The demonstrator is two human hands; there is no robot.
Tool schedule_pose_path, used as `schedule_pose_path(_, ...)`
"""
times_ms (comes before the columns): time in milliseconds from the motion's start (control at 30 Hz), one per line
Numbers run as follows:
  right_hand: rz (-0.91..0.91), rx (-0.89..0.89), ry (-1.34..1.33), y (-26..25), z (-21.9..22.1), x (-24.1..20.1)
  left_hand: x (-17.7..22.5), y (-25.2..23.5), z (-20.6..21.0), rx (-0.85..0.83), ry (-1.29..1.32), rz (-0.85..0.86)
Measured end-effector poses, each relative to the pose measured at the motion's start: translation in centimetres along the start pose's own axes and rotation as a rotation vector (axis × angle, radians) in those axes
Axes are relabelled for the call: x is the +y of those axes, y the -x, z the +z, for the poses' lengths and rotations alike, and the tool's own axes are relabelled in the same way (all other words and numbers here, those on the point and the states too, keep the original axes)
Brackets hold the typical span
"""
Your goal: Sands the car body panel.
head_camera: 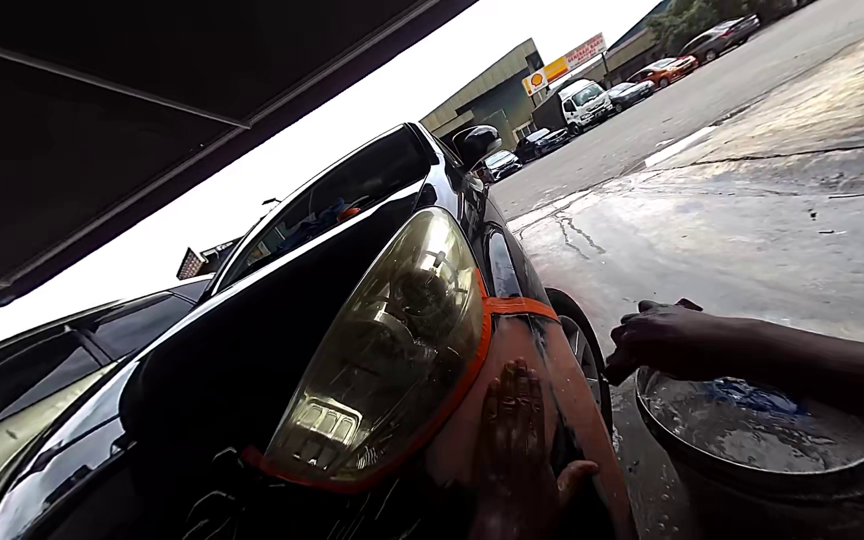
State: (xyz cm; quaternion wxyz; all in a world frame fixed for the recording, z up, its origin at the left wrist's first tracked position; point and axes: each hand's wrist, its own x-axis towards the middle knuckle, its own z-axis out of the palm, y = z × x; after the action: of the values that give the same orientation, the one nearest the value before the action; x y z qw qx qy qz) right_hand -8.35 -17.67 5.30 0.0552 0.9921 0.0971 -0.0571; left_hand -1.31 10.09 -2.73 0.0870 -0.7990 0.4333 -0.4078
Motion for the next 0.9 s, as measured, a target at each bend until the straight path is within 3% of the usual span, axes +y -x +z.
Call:
schedule_pose_path(100, -0.137, 0.394, 0.085, -0.1, -8.1, -3.6, -0.4, -6.4, -1.3, -0.386, 0.105, -0.120)
schedule_pose_path(167, -0.168, 0.489, 0.106, -0.7, -11.0, -5.0, -0.2, -7.1, -1.6, -0.442, 0.172, -0.142)
schedule_pose_path(233, -0.122, 0.544, 0.029, -1.0, -11.1, -6.1, 0.1, -4.3, -0.7, -0.298, 0.192, -0.090)
schedule_pose_path(300, -0.027, 0.641, -0.117, -1.1, -8.4, -7.1, 0.6, -0.8, 0.0, -0.162, 0.210, -0.037)
schedule_pose_path(433, 0.256, 0.820, -0.650, -2.5, -0.5, -10.8, 0.5, 3.3, -1.9, -0.199, 0.321, 0.004)
schedule_pose_path(533, 0.528, 0.818, -0.838, -4.6, 2.0, -13.9, -1.3, 5.4, -3.9, -0.242, 0.331, 0.110)
schedule_pose_path(633, 0.663, 0.845, -0.878, -5.4, 2.5, -18.2, -5.0, 7.2, -4.3, 0.056, 0.265, 0.171)
schedule_pose_path(700, 0.662, 0.943, -0.864, -5.4, 3.7, -21.2, -8.6, 7.0, -3.8, 0.168, 0.243, 0.209)
schedule_pose_path(800, 0.649, 1.020, -0.894, -6.6, 3.2, -19.3, -11.9, 6.3, -2.0, 0.235, 0.354, 0.259)
schedule_pose_path(900, 0.723, 0.970, -1.002, -7.6, 0.7, -17.1, -12.0, 6.6, -1.8, 0.244, 0.415, 0.253)
